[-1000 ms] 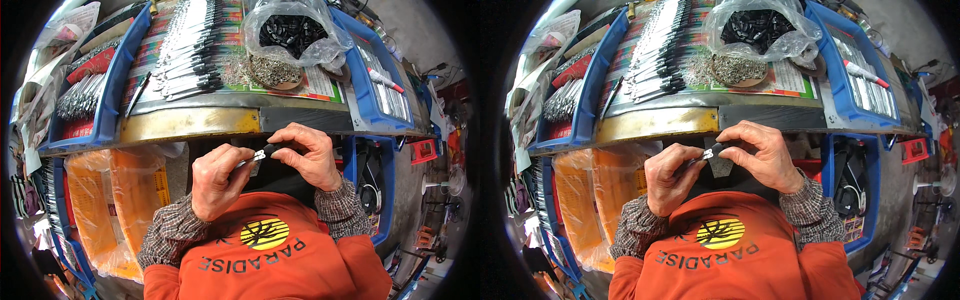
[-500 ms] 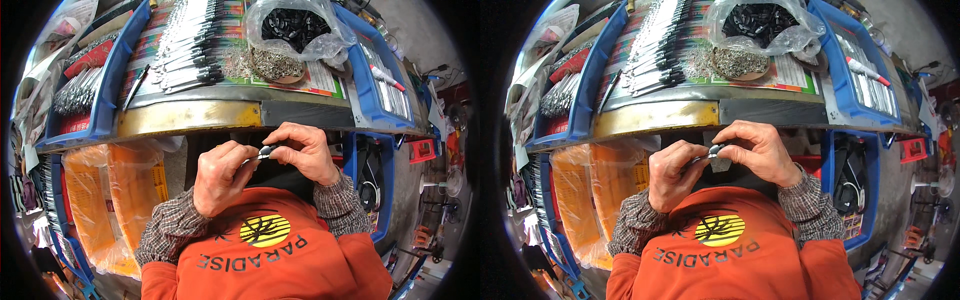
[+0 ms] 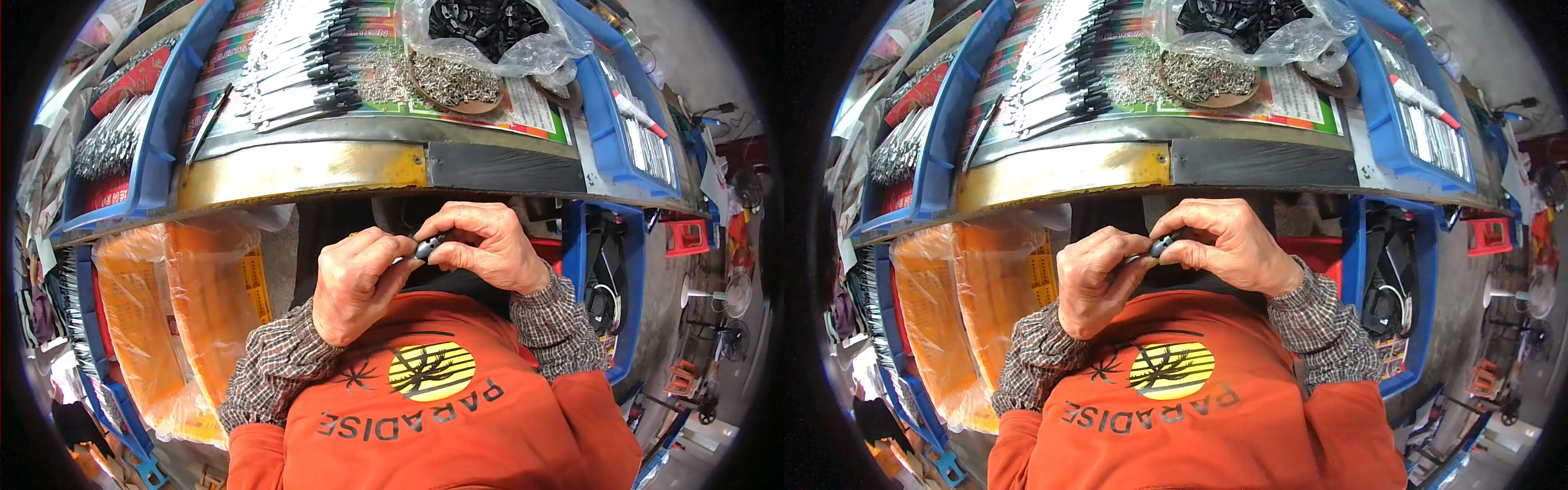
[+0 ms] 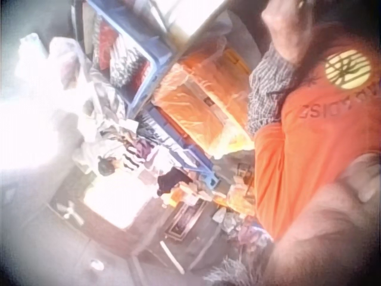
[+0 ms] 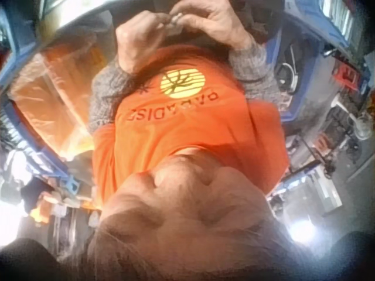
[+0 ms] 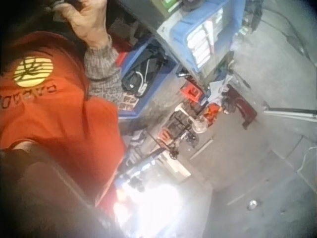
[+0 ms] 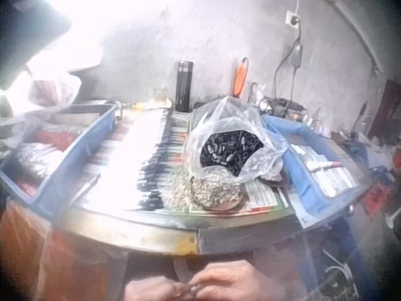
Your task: The person assembles drafting compasses by taking metal arms and plastic parts from trays, fitting the pieces together by hand, and placing the assembled compasses in neat rows on the workbench.
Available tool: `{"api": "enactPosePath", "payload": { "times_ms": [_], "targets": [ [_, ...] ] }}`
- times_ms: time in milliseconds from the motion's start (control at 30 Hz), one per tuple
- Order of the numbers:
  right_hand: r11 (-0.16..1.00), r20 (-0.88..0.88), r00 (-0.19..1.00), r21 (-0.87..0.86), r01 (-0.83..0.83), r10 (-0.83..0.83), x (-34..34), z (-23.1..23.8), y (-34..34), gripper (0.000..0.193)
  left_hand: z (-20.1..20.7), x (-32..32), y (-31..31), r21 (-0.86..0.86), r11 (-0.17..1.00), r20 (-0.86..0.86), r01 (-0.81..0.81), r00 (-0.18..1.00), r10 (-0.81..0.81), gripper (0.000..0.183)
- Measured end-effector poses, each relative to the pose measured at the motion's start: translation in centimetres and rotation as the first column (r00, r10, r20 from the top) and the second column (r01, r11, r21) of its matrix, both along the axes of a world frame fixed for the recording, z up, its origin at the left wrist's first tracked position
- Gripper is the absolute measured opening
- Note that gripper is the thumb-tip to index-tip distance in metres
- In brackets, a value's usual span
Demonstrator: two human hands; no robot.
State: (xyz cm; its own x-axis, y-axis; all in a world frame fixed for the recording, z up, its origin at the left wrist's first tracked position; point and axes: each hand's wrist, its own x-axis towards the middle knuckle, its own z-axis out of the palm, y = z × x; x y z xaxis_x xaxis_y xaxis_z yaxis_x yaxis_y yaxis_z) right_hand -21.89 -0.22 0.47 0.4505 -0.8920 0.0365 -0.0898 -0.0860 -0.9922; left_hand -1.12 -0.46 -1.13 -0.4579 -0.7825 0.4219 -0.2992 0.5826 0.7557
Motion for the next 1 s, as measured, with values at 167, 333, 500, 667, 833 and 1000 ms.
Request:
{"api": "enactPosePath", "payload": {
  "times_ms": [167, 333, 500, 667, 833, 1000],
  "targets": [
    [0.981, -0.231, 0.972, -0.193, -0.015, -0.031, -0.1, 0.0, 0.6, 0.021, -0.9, -0.2, 0.3, -0.017, 1.000, -0.041, 0.002, 0.999, -0.002, 0.023],
    [0.953, -0.306, 0.950, -0.300, -0.042, -0.055, 0.2, -0.4, 1.2, 0.019, -1.4, -0.3, 1.1, 0.036, 0.999, -0.017, 0.003, 1.000, -0.003, 0.020],
    [0.922, -0.343, 0.936, -0.384, -0.058, -0.084, 0.5, -1.5, 1.6, 0.018, -2.3, -0.5, 1.6, 0.009, 0.999, -0.003, -0.045, 0.999, 0.045, 0.022],
    [0.973, -0.276, 0.957, -0.229, 0.022, -0.087, 0.5, -2.5, 2.3, 0.017, -3.0, -0.2, 1.6, 0.024, 0.999, 0.020, -0.023, 1.000, 0.023, 0.022],
    [0.982, -0.236, 0.966, -0.176, 0.068, -0.109, 0.3, -2.8, 3.0, 0.018, -3.7, -0.2, 2.1, 0.025, 1.000, 0.018, -0.007, 1.000, 0.007, 0.021],
    [0.976, -0.281, 0.955, -0.216, 0.034, -0.095, 0.3, -3.1, 3.3, 0.016, -4.0, -0.4, 2.6, 0.018, 1.000, -0.004, -0.011, 1.000, 0.011, 0.021]
  ]
}}
